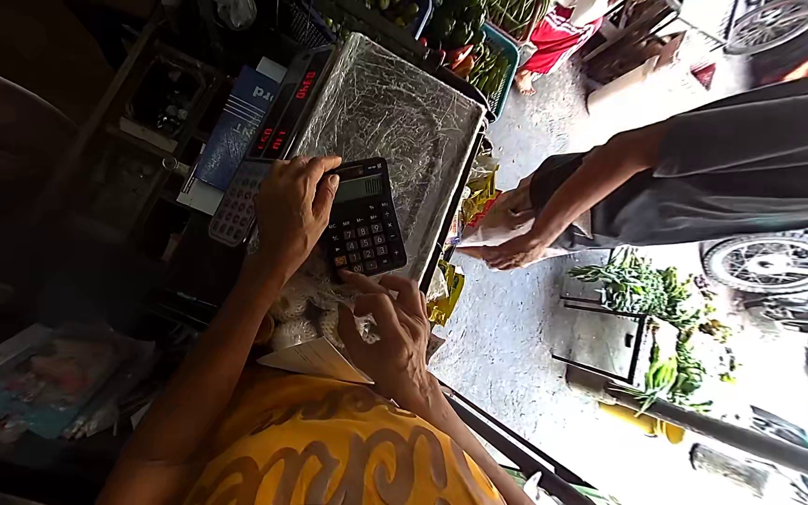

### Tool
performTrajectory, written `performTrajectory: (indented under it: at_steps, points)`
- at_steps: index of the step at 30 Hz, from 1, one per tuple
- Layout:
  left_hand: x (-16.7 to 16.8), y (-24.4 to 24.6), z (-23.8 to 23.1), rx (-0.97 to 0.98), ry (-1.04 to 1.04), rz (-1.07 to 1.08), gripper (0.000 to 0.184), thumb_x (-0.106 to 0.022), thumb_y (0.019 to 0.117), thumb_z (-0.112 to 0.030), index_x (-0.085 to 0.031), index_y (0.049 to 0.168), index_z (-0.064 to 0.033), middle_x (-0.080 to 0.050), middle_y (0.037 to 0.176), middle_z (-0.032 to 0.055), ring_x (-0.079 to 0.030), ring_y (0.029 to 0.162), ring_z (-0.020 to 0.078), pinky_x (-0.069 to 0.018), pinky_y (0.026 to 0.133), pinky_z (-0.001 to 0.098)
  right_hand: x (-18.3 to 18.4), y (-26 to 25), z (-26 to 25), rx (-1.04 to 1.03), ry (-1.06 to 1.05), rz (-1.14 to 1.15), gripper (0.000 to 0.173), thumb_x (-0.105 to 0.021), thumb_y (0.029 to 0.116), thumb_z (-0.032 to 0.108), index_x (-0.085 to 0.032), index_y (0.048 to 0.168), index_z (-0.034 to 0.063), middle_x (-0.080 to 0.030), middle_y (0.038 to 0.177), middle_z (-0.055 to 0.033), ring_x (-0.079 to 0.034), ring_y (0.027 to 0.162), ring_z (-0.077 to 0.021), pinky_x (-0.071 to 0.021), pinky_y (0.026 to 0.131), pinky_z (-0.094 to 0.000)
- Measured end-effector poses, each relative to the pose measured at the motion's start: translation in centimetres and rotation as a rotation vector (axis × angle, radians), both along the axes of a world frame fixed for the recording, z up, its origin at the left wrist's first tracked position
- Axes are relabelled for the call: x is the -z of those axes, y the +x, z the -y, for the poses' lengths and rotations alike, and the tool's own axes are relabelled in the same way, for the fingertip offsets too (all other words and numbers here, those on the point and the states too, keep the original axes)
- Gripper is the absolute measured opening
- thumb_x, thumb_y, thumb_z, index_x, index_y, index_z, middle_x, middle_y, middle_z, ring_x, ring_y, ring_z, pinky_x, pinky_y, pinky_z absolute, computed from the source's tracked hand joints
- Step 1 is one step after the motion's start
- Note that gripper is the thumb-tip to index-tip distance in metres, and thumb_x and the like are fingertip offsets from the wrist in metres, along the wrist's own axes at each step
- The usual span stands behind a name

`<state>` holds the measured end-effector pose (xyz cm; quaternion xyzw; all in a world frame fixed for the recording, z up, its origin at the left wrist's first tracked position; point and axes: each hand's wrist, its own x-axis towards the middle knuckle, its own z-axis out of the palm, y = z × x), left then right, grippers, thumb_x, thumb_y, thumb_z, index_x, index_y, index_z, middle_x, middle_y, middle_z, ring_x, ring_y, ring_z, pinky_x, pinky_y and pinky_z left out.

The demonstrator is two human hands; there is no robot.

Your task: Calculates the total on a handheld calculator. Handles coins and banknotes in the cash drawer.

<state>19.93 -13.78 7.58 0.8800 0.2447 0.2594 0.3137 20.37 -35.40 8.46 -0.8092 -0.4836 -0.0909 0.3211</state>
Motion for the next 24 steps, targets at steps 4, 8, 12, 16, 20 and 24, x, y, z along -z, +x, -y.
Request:
performTrajectory:
  at_steps: [4,8,12,16,20,24]
  points:
    - [-0.1,0.0,0.0,0.001,-0.016,0.011,0.029,-0.055,0.1039,-0.024,-0.074,0.123,-0.0145,-0.073,0.114,0.0071,-0.065,0.109,0.028,-0.0503,0.091,0.0425,-1.0,2.3,0.9,0.12,0.061,-0.046,0.014,-0.067,0.0907,0.021,-0.064,0.08,0.0113,-0.076,0.111,-0.0061,-0.068,0.098,-0.022,-0.0524,0.085,-0.0371]
    - [-0.1,-0.1,-0.2,0.019,-0.024,0.01,0.029,-0.054,0.1043,-0.023,-0.073,0.124,-0.0145,-0.073,0.115,0.0072,-0.065,0.108,0.0279,-0.0502,0.091,0.0429,-1.2,4.8,1.8,0.285,0.139,-0.08,0.018,-0.069,0.0907,0.019,-0.06,0.095,0.0044,-0.071,0.12,-0.0143,-0.066,0.105,-0.0243,-0.0534,0.082,-0.0371]
    - [-0.1,-0.2,-0.2,0.032,-0.007,0.001,0.029,-0.054,0.105,-0.025,-0.073,0.125,-0.0136,-0.073,0.117,0.0085,-0.065,0.109,0.0279,-0.0493,0.093,0.0422,-0.9,4.7,2.1,0.31,0.231,-0.137,0.044,-0.068,0.0931,0.023,-0.047,0.129,0.0082,-0.064,0.135,-0.0136,-0.062,0.119,-0.0245,-0.0538,0.087,-0.0399]
    - [-0.3,-0.2,-0.2,0.03,-0.011,-0.002,0.029,-0.054,0.1052,-0.024,-0.073,0.124,-0.0124,-0.073,0.118,0.0085,-0.065,0.111,0.0285,-0.0483,0.094,0.043,0.2,3.4,1.3,0.275,0.107,-0.097,0.052,-0.07,0.0923,0.025,-0.053,0.138,0.0075,-0.067,0.128,-0.0108,-0.061,0.117,-0.0245,-0.0509,0.095,-0.0427]
    - [-0.3,-0.3,-0.2,0.017,-0.004,-0.018,0.029,-0.055,0.1046,-0.025,-0.073,0.125,-0.0135,-0.073,0.115,0.0087,-0.065,0.109,0.0291,-0.0486,0.093,0.043,0.3,3.5,0.9,0.221,0.098,-0.018,0.046,-0.064,0.0966,0.023,-0.049,0.138,0.0075,-0.069,0.128,-0.0088,-0.061,0.119,-0.0234,-0.0477,0.098,-0.0416]
    - [-0.2,-0.3,-0.2,0.016,-0.004,-0.011,0.03,-0.054,0.1051,-0.027,-0.073,0.125,-0.0142,-0.073,0.114,0.0079,-0.064,0.107,0.0281,-0.0487,0.091,0.0418,0.1,4.2,1.4,0.181,0.095,0.002,0.034,-0.047,0.103,0.015,-0.053,0.136,0.0106,-0.068,0.128,-0.0074,-0.059,0.121,-0.0223,-0.0476,0.1,-0.0417]
